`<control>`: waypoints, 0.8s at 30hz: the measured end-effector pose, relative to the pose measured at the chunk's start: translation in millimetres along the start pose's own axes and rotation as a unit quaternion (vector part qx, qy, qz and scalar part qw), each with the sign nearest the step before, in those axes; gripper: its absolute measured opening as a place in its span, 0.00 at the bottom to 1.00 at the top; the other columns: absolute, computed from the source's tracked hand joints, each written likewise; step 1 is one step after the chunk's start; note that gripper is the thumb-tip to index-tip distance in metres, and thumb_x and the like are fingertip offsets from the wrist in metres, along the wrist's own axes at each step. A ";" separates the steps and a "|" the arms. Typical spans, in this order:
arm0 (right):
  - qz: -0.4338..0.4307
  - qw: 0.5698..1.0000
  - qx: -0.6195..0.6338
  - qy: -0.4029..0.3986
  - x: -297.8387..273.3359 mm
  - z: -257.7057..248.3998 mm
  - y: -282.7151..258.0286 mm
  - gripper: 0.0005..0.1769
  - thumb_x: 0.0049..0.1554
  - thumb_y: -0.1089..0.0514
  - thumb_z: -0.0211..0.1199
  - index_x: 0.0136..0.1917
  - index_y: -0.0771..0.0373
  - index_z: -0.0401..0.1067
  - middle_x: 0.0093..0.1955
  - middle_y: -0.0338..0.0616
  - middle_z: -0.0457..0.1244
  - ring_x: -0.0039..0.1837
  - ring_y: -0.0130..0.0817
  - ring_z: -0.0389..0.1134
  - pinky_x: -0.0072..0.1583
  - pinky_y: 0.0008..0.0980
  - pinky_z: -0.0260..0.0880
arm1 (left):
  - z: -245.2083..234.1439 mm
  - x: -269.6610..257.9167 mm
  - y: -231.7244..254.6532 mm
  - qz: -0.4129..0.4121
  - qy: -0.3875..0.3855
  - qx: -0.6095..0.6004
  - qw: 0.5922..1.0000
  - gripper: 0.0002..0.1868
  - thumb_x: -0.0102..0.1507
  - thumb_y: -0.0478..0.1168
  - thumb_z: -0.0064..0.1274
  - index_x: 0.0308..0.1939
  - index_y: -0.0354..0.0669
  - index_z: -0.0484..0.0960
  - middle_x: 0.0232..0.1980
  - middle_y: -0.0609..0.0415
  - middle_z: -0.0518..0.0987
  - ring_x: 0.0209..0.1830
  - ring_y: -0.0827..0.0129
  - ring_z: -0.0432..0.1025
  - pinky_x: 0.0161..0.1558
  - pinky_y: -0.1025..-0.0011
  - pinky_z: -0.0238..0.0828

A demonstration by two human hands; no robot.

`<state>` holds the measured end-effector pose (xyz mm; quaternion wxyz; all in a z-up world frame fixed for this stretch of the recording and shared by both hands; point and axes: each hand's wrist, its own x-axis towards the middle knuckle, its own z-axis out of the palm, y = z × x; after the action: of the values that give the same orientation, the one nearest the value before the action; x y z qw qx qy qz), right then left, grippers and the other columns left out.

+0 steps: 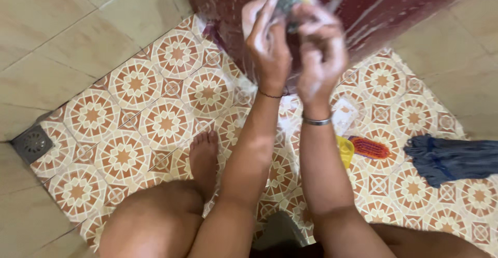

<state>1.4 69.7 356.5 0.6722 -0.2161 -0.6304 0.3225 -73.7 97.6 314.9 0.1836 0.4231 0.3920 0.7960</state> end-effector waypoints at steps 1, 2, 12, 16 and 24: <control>-0.015 1.000 0.004 0.001 11.3 -6.4 -15.5 0.14 0.63 0.76 0.44 0.56 0.68 0.66 0.70 0.50 0.62 0.70 0.40 0.68 0.74 0.41 0.71 | 8.0 5.7 20.8 0.032 -0.014 -0.001 0.999 0.18 0.72 0.31 0.45 0.66 0.38 0.76 0.61 0.48 0.73 0.57 0.67 0.73 0.52 0.77 0.80; -0.029 0.999 0.009 0.011 21.5 -11.2 -29.2 0.13 0.62 0.75 0.45 0.57 0.68 0.66 0.70 0.50 0.61 0.70 0.39 0.66 0.73 0.40 0.70 | 17.3 11.3 38.5 0.035 -0.034 -0.039 0.998 0.18 0.72 0.31 0.46 0.66 0.40 0.76 0.58 0.50 0.74 0.54 0.69 0.75 0.52 0.77 0.80; -0.063 0.968 -0.222 0.097 0.7 -53.8 -33.1 0.12 0.66 0.64 0.56 0.63 0.68 0.69 0.73 0.48 0.56 0.75 0.35 0.60 0.76 0.34 0.63 | 53.6 -32.1 65.2 0.082 -0.046 0.050 0.994 0.22 0.68 0.28 0.44 0.63 0.47 0.80 0.53 0.47 0.77 0.47 0.68 0.77 0.48 0.75 0.82; 0.020 0.958 -0.213 0.189 -49.1 -78.1 25.1 0.08 0.66 0.62 0.65 0.55 0.68 0.69 0.62 0.44 0.59 0.67 0.34 0.64 0.71 0.35 0.67 | 44.2 -77.3 20.0 0.040 -0.044 0.092 0.994 0.20 0.65 0.27 0.43 0.55 0.43 0.84 0.50 0.46 0.81 0.41 0.63 0.79 0.43 0.71 0.81; 0.219 0.913 -0.264 0.221 -172.1 -104.8 128.7 0.12 0.55 0.68 0.71 0.48 0.64 0.70 0.51 0.40 0.62 0.48 0.28 0.65 0.50 0.26 0.69 | -16.0 -177.3 -89.6 -0.091 -0.056 0.238 0.965 0.13 0.66 0.29 0.46 0.48 0.37 0.85 0.48 0.44 0.85 0.46 0.58 0.81 0.48 0.64 0.80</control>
<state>84.7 50.3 133.2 0.6252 -0.5838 -0.4651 0.2278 11.5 35.5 145.8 0.1706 0.4609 0.5963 0.6347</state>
